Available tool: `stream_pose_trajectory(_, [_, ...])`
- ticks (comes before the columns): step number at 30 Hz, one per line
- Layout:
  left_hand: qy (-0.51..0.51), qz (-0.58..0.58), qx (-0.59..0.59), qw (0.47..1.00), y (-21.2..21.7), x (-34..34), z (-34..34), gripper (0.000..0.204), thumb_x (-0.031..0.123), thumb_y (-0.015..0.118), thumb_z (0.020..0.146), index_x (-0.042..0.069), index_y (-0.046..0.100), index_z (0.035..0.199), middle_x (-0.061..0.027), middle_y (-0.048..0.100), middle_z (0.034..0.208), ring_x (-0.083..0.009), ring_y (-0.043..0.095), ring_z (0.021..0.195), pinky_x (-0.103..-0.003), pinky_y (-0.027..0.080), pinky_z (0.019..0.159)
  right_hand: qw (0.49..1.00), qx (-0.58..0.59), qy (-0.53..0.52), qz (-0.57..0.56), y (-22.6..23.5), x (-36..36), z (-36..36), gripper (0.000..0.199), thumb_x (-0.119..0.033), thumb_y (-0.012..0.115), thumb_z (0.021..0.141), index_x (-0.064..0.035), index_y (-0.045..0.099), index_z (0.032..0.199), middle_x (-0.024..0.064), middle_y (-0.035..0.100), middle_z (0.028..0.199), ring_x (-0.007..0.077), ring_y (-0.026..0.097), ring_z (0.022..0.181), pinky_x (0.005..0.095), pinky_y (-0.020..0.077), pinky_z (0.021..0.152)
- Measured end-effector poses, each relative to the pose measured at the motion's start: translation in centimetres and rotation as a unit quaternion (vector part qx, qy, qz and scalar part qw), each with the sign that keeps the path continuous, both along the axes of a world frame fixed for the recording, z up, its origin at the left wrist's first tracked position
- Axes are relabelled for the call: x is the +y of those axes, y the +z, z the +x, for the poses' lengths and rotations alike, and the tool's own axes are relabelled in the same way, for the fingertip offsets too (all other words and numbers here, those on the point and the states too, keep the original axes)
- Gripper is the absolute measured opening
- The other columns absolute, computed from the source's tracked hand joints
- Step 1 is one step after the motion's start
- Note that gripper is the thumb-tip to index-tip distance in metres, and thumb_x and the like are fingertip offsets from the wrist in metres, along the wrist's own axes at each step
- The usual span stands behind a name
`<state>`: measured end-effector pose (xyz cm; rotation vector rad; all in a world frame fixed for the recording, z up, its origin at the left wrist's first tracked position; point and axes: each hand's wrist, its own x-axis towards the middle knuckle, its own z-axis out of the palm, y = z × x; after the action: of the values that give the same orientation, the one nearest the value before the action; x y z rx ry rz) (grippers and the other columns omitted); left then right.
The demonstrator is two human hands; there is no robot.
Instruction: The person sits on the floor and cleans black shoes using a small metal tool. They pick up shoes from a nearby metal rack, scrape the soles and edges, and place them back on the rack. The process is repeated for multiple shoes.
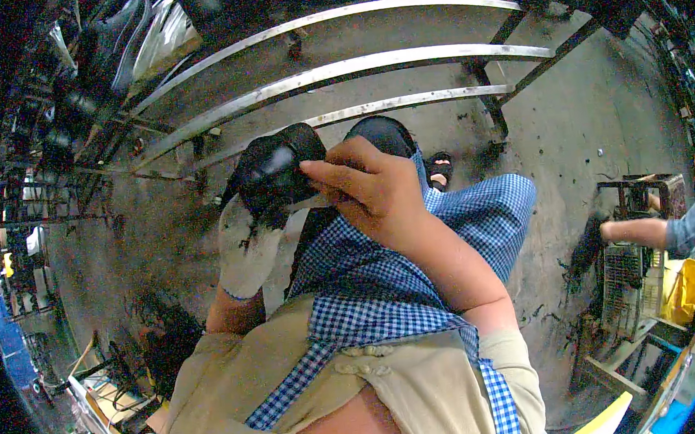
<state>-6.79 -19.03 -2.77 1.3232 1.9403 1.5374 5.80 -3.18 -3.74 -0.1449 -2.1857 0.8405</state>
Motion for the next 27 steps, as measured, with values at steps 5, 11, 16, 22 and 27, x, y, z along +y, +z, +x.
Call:
stream_pose_trajectory(5, [-0.037,0.034,-0.223,0.974,-1.5,0.2,0.2,0.032,0.001,0.063,0.084,-0.002,0.058,0.115,-0.0110,0.064,0.111,-0.0175,0.061,0.100,-0.031,0.047,0.089,0.999,0.024,-0.014,0.036,0.1,0.3,-1.0,0.019,0.002,0.061,0.082,-0.0038,0.059,0.100,0.0081,0.057,0.090,0.0209,0.058,0.059,0.0292,0.0478,0.052])
stream_pose_trajectory(11, [-0.031,0.064,-0.169,0.983,1.0,0.5,0.2,0.031,0.006,0.059,0.087,-0.002,0.057,0.118,-0.0100,0.063,0.113,-0.0161,0.059,0.100,-0.029,0.046,0.088,0.926,-0.005,0.029,-0.377,-4.0,1.5,-0.6,0.011,-0.011,0.056,0.092,-0.0026,0.055,0.098,0.0060,0.058,0.087,0.0157,0.055,0.075,0.0296,0.0458,0.068])
stream_pose_trajectory(16, [-0.040,-0.016,0.033,0.999,-2.8,0.2,-0.1,0.024,0.009,0.061,0.081,0.004,0.064,0.105,-0.0095,0.065,0.099,-0.0224,0.062,0.092,-0.033,0.049,0.081,0.881,-0.119,0.104,-0.446,-5.3,1.3,0.8,0.036,-0.020,0.060,0.092,-0.0022,0.051,0.122,0.0066,0.062,0.102,0.0156,0.058,0.088,0.0295,0.0484,0.078])
stream_pose_trajectory(22, [-0.224,-0.152,0.435,0.859,-2.6,1.1,1.1,0.012,0.020,0.066,0.070,0.011,0.061,0.076,-0.0069,0.056,0.076,-0.0258,0.058,0.078,-0.039,0.047,0.069,0.655,-0.165,0.111,-0.729,-9.9,1.6,2.7,0.062,-0.036,0.062,0.088,-0.0054,0.040,0.137,0.0050,0.057,0.124,0.0185,0.056,0.111,0.0359,0.0483,0.089])
stream_pose_trajectory(27, [-0.283,-0.111,0.179,0.936,-0.3,0.8,-0.6,0.024,0.016,0.068,0.069,0.005,0.060,0.088,-0.0117,0.063,0.089,-0.0305,0.062,0.089,-0.038,0.050,0.079,0.639,-0.123,0.097,-0.753,-12.1,0.7,3.8,0.063,-0.038,0.064,0.085,-0.0051,0.043,0.134,0.0071,0.056,0.125,0.0226,0.056,0.112,0.0375,0.0460,0.093])
